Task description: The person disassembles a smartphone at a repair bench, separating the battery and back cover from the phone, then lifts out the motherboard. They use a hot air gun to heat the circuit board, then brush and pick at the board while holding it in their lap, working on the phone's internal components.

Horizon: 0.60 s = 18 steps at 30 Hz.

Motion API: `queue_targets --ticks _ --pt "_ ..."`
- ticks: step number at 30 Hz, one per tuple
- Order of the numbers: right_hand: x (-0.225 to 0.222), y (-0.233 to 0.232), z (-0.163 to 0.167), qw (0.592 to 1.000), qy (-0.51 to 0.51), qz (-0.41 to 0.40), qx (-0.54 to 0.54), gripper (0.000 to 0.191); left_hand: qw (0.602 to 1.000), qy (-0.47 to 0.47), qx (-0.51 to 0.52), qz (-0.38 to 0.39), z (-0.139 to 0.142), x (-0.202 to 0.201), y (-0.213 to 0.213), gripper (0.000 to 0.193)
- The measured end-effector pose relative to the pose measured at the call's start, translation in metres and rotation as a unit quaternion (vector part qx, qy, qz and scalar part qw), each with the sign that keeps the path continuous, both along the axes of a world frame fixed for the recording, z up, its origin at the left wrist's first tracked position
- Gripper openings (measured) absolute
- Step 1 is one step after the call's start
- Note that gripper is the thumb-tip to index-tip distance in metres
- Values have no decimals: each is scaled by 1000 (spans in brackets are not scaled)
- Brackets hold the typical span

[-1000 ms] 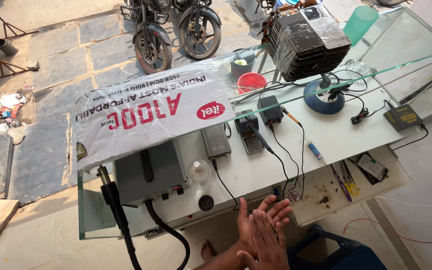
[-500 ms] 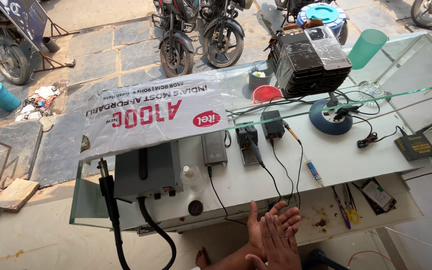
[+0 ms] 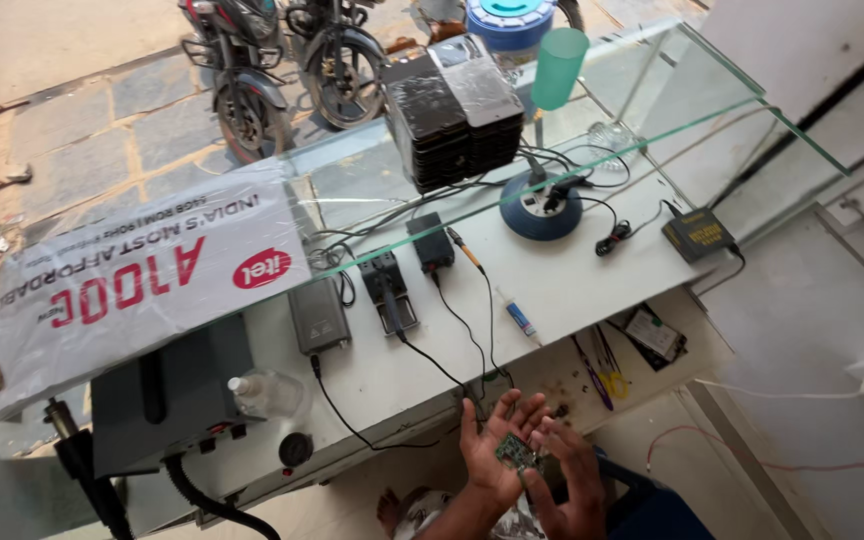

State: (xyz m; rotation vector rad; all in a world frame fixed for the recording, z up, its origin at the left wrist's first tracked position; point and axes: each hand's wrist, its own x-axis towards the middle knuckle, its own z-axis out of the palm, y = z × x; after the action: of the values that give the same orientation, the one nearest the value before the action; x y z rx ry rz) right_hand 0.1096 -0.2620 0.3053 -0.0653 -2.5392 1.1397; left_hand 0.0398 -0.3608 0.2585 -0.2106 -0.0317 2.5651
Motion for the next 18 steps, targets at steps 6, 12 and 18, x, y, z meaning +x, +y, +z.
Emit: queue_targets --ticks 6,12,18 --pt "17 28 -16 722 -206 -156 -641 25 980 146 -105 -80 -5 4 41 61" --pt "59 11 -31 719 -114 -132 -673 24 919 260 -144 -258 -8 6 39 71" --pt "79 -7 -42 780 12 -224 -584 22 879 278 -236 -305 -16 10 25 56"
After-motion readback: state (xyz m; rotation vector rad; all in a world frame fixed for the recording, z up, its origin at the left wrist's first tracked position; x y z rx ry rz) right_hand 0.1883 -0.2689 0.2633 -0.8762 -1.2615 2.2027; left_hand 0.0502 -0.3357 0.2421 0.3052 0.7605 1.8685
